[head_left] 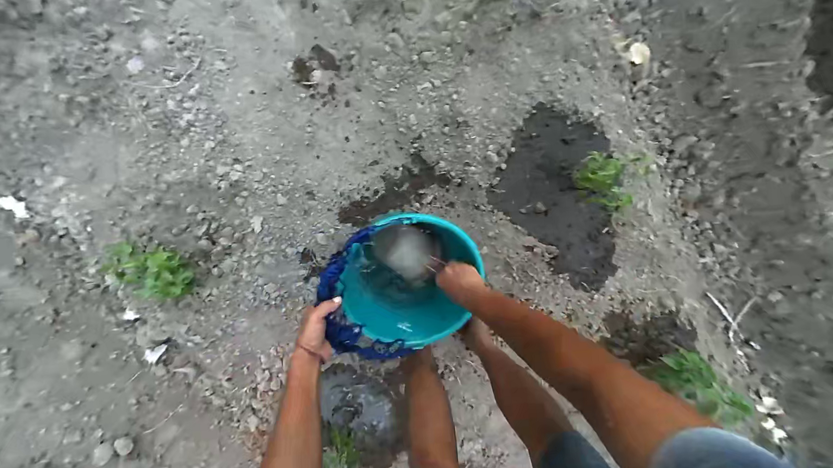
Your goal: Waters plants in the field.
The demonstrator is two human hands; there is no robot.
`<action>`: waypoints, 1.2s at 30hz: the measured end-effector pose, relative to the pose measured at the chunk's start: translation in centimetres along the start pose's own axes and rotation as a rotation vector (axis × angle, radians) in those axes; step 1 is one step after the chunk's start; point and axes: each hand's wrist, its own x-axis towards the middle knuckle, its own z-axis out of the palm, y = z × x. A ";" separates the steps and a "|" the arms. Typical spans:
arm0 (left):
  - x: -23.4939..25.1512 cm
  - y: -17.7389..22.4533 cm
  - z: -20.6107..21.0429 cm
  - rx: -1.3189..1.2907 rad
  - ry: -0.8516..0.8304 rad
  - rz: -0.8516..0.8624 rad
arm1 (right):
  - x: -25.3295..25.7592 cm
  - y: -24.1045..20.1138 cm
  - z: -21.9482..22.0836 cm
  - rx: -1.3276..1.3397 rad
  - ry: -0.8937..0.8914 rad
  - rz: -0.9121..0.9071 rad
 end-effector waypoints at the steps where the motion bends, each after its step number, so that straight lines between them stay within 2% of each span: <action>1: -0.6 -0.2 0.4 -0.018 -0.007 -0.017 | 0.0 0.3 0.6 0.088 -0.081 -0.004; 4: -3.5 -0.3 2.5 -0.102 -0.042 -0.069 | 1.4 2.7 2.6 0.501 -0.173 -0.058; 6: -5.9 -0.2 4.2 -0.147 -0.078 -0.068 | 0.8 4.5 2.7 0.876 -0.300 -0.059; 8: -8.2 0.1 5.7 -0.198 -0.081 -0.054 | -0.8 6.0 2.3 1.135 -0.441 -0.102; 12: -12.7 1.2 6.2 -0.347 0.030 -0.005 | -5.1 6.8 2.4 1.375 -0.527 -0.304; 17: -17.0 3.4 3.6 -0.437 0.112 0.104 | -11.3 5.3 -0.3 1.661 -0.467 -0.564; 20: -17.5 5.5 1.8 -0.381 0.137 0.148 | -13.3 4.9 -4.7 1.765 -0.309 -0.676; 24: -16.7 8.9 -0.1 -0.368 0.216 0.226 | -13.3 5.2 -14.0 1.811 0.006 -0.671; 29: -14.2 12.0 -1.7 -0.365 0.304 0.323 | -7.8 7.1 -28.1 1.846 0.297 -0.531; 33: -12.8 14.1 -1.6 -0.424 0.370 0.332 | -2.2 9.9 -37.5 1.885 0.387 -0.389; 34: -12.5 14.7 -1.4 -0.438 0.385 0.337 | -1.4 10.5 -39.3 1.881 0.410 -0.436; 36: -12.2 15.8 -1.0 -0.472 0.410 0.344 | -3.2 8.8 -42.1 1.763 0.452 -0.712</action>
